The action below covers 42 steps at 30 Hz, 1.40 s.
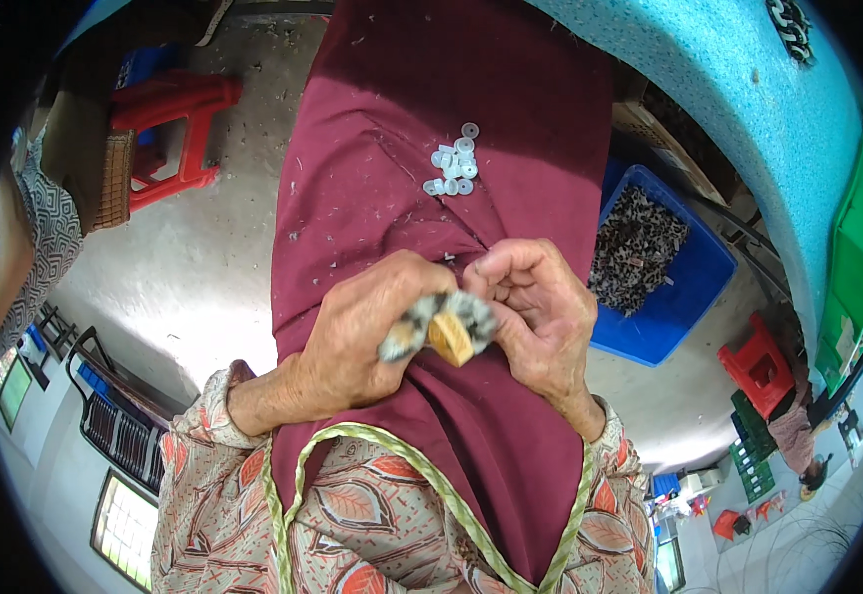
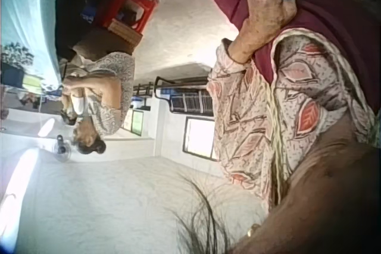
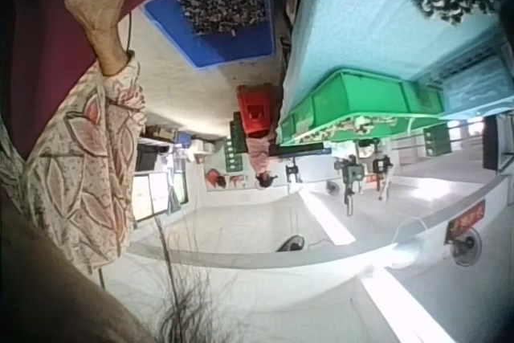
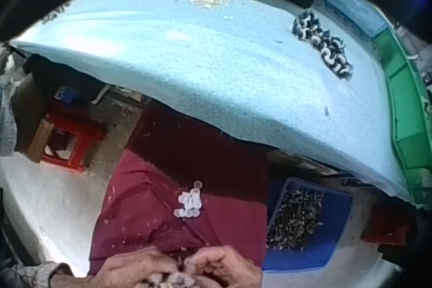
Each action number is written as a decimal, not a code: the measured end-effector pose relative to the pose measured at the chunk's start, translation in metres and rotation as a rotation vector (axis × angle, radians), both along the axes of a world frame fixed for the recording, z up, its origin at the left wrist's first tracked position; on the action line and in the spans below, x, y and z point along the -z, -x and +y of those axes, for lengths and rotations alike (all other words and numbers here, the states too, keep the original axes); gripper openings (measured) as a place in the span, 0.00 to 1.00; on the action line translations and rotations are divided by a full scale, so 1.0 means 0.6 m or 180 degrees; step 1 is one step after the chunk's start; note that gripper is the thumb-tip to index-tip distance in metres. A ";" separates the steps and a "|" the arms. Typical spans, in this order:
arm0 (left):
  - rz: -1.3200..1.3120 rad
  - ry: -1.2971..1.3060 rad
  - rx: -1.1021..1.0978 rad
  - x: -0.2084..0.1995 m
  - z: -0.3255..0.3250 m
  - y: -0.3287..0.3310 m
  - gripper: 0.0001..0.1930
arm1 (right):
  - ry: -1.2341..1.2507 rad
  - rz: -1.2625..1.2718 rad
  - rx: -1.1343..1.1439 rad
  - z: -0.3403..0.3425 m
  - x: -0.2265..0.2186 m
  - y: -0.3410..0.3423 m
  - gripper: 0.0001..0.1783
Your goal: The person assembles small leopard-print plush keychains by hand. They pick up a plush toy, insert a plastic snap ring into its top opening, and attach a small tag. The finished keychains are placed into a green tray on the table.
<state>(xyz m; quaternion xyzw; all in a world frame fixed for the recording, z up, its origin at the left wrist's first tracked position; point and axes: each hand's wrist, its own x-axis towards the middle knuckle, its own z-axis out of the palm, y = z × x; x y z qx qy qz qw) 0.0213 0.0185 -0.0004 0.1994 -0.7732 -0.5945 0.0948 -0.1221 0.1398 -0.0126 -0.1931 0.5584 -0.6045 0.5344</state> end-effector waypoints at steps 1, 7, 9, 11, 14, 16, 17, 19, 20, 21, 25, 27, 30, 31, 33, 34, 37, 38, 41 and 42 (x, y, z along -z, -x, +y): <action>0.0227 0.0252 0.0067 0.000 -0.004 -0.004 0.15 | 0.0089 -0.0094 0.0085 0.000 -0.004 -0.004 0.11; 0.0528 0.0575 0.0540 -0.027 -0.026 -0.025 0.26 | 0.1254 0.0810 -0.0060 -0.007 -0.024 -0.014 0.13; 0.0699 0.0375 0.0445 -0.029 -0.026 -0.028 0.27 | 0.1428 0.0913 -0.0035 -0.011 -0.031 -0.016 0.15; 0.0778 0.0238 0.0439 -0.030 -0.029 -0.027 0.24 | 0.1555 0.1126 -0.0141 -0.012 -0.032 -0.010 0.18; 0.1044 0.0066 0.0310 -0.022 -0.022 -0.027 0.22 | 0.1603 0.1269 -0.0211 -0.009 -0.038 -0.009 0.19; 0.1145 0.0214 0.0348 -0.022 -0.023 -0.028 0.22 | 0.1634 0.1319 -0.0237 -0.008 -0.040 -0.010 0.20; 0.1203 0.0383 0.0376 -0.021 -0.025 -0.028 0.21 | 0.1662 0.1283 -0.0233 -0.008 -0.041 -0.011 0.20; 0.1319 0.0733 0.0436 -0.021 -0.027 -0.026 0.21 | 0.1731 0.1210 -0.0222 -0.009 -0.041 -0.011 0.21; 0.1235 0.0783 0.0482 -0.024 -0.027 -0.029 0.20 | 0.1736 0.1187 -0.0220 -0.009 -0.042 -0.011 0.21; 0.1149 0.0833 0.0528 -0.029 -0.027 -0.033 0.18 | 0.1742 0.1163 -0.0218 -0.008 -0.044 -0.012 0.21; 0.1063 0.0723 0.0539 -0.034 -0.027 -0.048 0.17 | 0.1779 0.1093 -0.0419 -0.010 -0.049 -0.013 0.22; 0.1282 0.0953 0.0412 -0.029 -0.025 -0.049 0.17 | 0.1808 0.1133 -0.0522 -0.011 -0.052 -0.012 0.21; 0.1488 0.1005 0.0266 -0.017 -0.019 -0.053 0.16 | 0.1817 0.1187 -0.0509 -0.011 -0.051 -0.018 0.22; 0.1552 0.0976 0.0225 -0.014 -0.018 -0.053 0.16 | 0.1815 0.1221 -0.0480 -0.011 -0.049 -0.019 0.22; 0.1413 0.0693 0.0213 -0.017 -0.019 -0.051 0.16 | 0.1711 0.1078 -0.0502 -0.008 -0.046 -0.018 0.21; 0.1344 0.0564 0.0202 -0.019 -0.020 -0.050 0.16 | 0.1670 0.1009 -0.0520 -0.008 -0.045 -0.016 0.21; 0.1136 0.0123 0.0220 -0.018 -0.018 -0.041 0.20 | 0.1520 0.0625 -0.0289 -0.017 -0.043 -0.022 0.18; 0.1019 0.0139 0.0209 -0.018 -0.018 -0.040 0.21 | 0.1383 0.0612 -0.0069 -0.015 -0.041 -0.029 0.15; 0.0649 0.0215 0.0156 -0.030 -0.014 -0.042 0.23 | 0.0833 0.0208 -0.0010 0.000 -0.035 -0.037 0.15; 0.0643 0.0188 -0.0056 -0.034 -0.011 -0.037 0.17 | 0.0704 -0.0256 0.0073 0.004 -0.030 -0.046 0.15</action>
